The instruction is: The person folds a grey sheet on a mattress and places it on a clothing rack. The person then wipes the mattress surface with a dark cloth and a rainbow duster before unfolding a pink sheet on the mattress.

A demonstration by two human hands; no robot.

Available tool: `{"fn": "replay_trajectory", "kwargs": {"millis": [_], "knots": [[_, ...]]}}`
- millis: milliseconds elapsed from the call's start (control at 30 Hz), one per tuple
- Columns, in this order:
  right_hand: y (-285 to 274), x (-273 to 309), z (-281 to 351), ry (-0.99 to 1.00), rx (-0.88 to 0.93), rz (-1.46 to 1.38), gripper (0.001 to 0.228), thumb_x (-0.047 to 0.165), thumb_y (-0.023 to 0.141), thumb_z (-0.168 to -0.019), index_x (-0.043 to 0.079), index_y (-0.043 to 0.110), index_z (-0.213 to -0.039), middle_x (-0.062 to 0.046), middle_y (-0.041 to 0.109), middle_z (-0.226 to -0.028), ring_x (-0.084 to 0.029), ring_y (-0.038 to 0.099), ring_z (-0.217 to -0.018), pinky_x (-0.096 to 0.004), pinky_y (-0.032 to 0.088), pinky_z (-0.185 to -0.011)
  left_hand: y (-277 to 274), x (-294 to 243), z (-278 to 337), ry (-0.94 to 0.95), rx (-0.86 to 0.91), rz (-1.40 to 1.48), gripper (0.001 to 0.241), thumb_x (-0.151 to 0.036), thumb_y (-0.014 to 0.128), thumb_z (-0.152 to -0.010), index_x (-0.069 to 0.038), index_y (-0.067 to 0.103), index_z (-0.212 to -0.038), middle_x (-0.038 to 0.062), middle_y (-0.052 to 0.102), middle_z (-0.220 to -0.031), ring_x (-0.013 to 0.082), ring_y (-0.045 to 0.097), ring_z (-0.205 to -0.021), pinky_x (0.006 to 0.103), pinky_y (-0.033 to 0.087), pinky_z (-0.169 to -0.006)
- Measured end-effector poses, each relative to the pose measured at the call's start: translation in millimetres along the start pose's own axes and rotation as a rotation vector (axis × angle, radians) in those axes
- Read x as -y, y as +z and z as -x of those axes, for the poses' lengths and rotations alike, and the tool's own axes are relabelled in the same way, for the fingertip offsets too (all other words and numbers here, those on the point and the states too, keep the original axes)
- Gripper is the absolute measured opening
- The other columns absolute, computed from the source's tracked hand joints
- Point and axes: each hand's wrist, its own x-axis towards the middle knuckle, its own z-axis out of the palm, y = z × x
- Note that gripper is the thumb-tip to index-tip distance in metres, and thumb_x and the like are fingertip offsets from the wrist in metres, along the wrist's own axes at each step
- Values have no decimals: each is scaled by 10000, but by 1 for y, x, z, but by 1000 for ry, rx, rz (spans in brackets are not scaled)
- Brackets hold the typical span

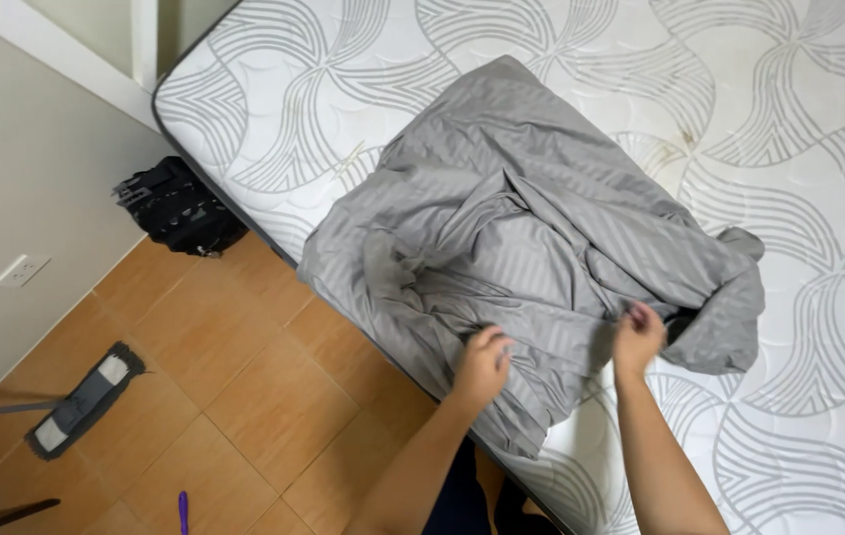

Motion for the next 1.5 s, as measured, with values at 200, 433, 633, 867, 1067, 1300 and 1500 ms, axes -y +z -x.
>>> {"fn": "replay_trajectory", "kwargs": {"millis": [200, 433, 633, 867, 1067, 1300, 1500], "knots": [[-122, -61, -11, 196, -484, 503, 1055, 123, 1038, -817, 78, 300, -1570, -282, 352, -1417, -415, 474, -1241, -473, 458, -997, 45, -53, -32, -47, 155, 71, 387, -125, 686, -918, -84, 636, -1300, 163, 550, -1492, 411, 577, -1264, 474, 501, -997], [-86, -2, -57, 983, 11, -343, 1080, 234, 823, -843, 360, 68, -1605, -99, 428, -1514, -390, 540, -1213, -537, 567, -714, 110, -70, -60, -237, 589, -331, 728, -184, 755, -830, -231, 477, -1502, 206, 381, -1513, 439, 502, -1262, 499, 493, -913], [-50, 20, -108, 479, 37, -182, 439, 57, 735, -901, -14, 570, -1302, -127, 672, -1041, -292, 627, -876, -430, 508, -713, 148, -86, -51, -81, 479, -396, 313, -202, 632, -970, -181, 695, -1276, 204, 616, -1253, 428, 680, -1012, 511, 553, -904], [30, 197, -150, 181, 917, -218, 257, 154, 673, -936, 60, 704, -1172, -15, 711, -1002, -108, 630, -885, -285, 519, -801, 74, -137, -107, 211, 156, -101, 241, -159, 648, -931, -137, 693, -1167, 179, 617, -1149, 402, 666, -927, 497, 554, -770], [12, 233, -120, -110, 736, -78, 220, 225, 621, -1041, 78, 704, -1182, -79, 732, -1076, -133, 672, -943, -278, 522, -852, -12, -151, -164, 131, -238, 70, 237, -95, 675, -919, -146, 745, -1139, 122, 595, -1044, 267, 654, -770, 369, 541, -682], [42, 162, -89, -308, 419, 204, 624, 260, 832, -799, -69, 641, -1294, -261, 613, -1072, -317, 595, -949, -362, 477, -831, -44, -135, -197, 73, -399, 41, 204, -99, 719, -884, -123, 757, -1083, 141, 630, -1104, 280, 677, -905, 385, 563, -774], [126, 38, -114, 168, 576, -14, 288, 305, 595, -1160, 24, 661, -1153, -179, 663, -985, -206, 560, -925, -365, 502, -925, -31, -124, -189, 341, -384, -157, 543, -121, 731, -924, -75, 555, -1435, 149, 592, -1409, 471, 408, -1506, 538, 382, -1228]]}}
